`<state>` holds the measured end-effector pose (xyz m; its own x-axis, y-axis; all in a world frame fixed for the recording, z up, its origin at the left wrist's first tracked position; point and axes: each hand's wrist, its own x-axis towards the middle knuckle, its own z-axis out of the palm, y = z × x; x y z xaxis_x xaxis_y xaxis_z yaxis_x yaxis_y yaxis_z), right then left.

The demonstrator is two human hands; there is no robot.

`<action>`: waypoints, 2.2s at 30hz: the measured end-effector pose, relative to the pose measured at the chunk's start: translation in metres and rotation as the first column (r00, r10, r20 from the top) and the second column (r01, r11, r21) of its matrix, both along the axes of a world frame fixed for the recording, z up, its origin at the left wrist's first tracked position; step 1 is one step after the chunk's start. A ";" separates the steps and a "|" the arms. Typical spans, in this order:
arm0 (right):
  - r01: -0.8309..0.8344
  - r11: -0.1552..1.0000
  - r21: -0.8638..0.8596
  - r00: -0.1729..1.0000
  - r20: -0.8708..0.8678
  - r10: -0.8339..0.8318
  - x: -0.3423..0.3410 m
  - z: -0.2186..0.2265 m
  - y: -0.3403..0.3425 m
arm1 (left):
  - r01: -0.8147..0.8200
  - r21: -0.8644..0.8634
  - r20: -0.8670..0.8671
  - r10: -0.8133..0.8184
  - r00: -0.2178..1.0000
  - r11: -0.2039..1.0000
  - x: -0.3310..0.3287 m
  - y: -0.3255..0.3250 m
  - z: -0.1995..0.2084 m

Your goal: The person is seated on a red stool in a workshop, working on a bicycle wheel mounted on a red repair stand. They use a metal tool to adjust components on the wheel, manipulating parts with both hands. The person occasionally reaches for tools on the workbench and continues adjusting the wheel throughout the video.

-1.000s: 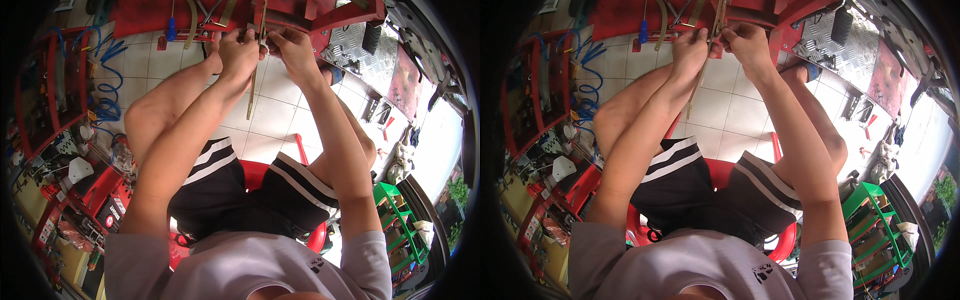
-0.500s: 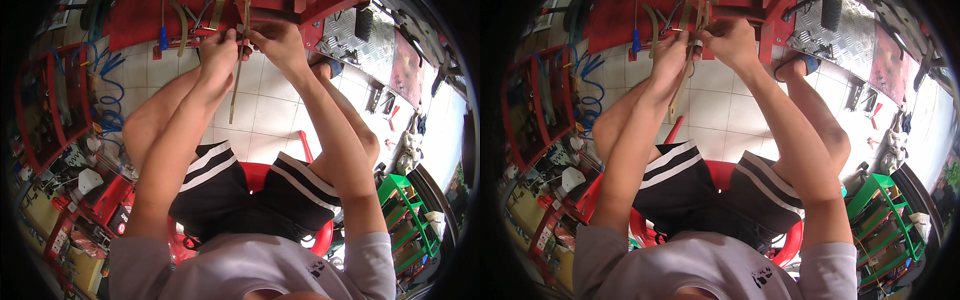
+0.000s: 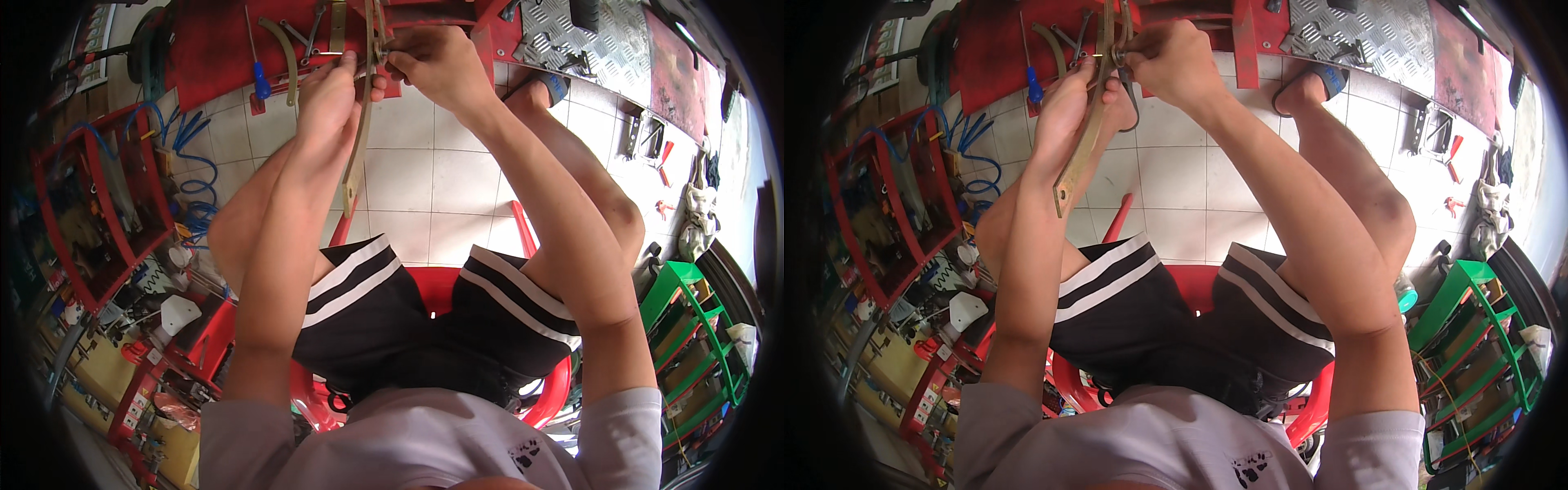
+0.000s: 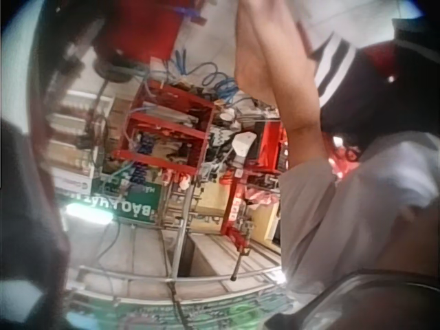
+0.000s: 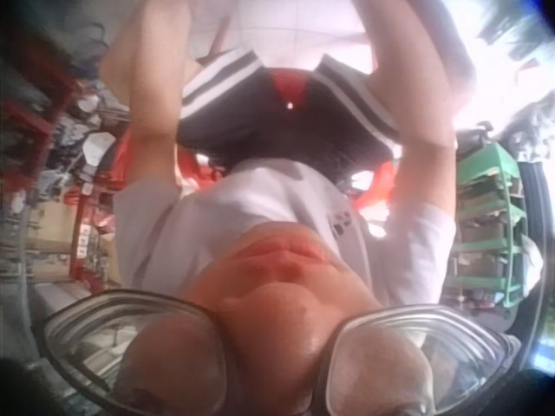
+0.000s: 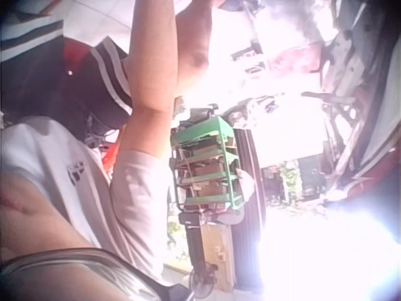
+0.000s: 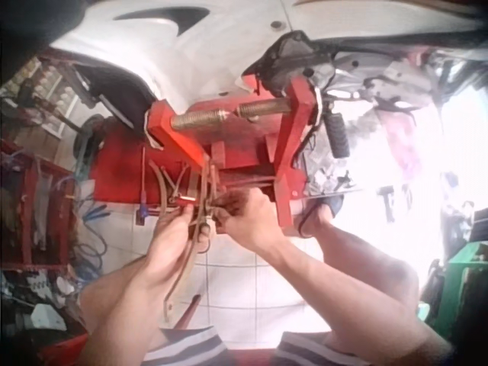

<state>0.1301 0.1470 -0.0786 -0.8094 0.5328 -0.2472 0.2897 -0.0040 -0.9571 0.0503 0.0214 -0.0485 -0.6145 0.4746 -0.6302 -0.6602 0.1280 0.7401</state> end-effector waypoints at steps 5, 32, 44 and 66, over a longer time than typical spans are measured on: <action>-0.006 0.999 0.034 0.999 0.047 0.004 -0.002 0.002 -0.001 | 0.026 -0.037 -0.069 -0.029 0.997 0.999 -0.003 0.000 -0.012; 0.057 0.995 0.082 0.994 0.093 -0.065 -0.005 -0.001 -0.007 | -0.065 -0.084 -0.262 0.041 0.964 0.994 0.007 0.014 -0.035; 0.055 0.965 0.258 0.998 0.006 -0.059 -0.005 -0.004 -0.009 | -0.100 -0.108 -0.227 0.073 0.971 0.989 0.010 0.016 -0.032; 0.044 0.989 -0.142 0.998 0.054 -0.036 -0.003 -0.010 -0.004 | -0.143 -0.081 -0.210 0.124 0.970 0.986 0.012 0.019 -0.039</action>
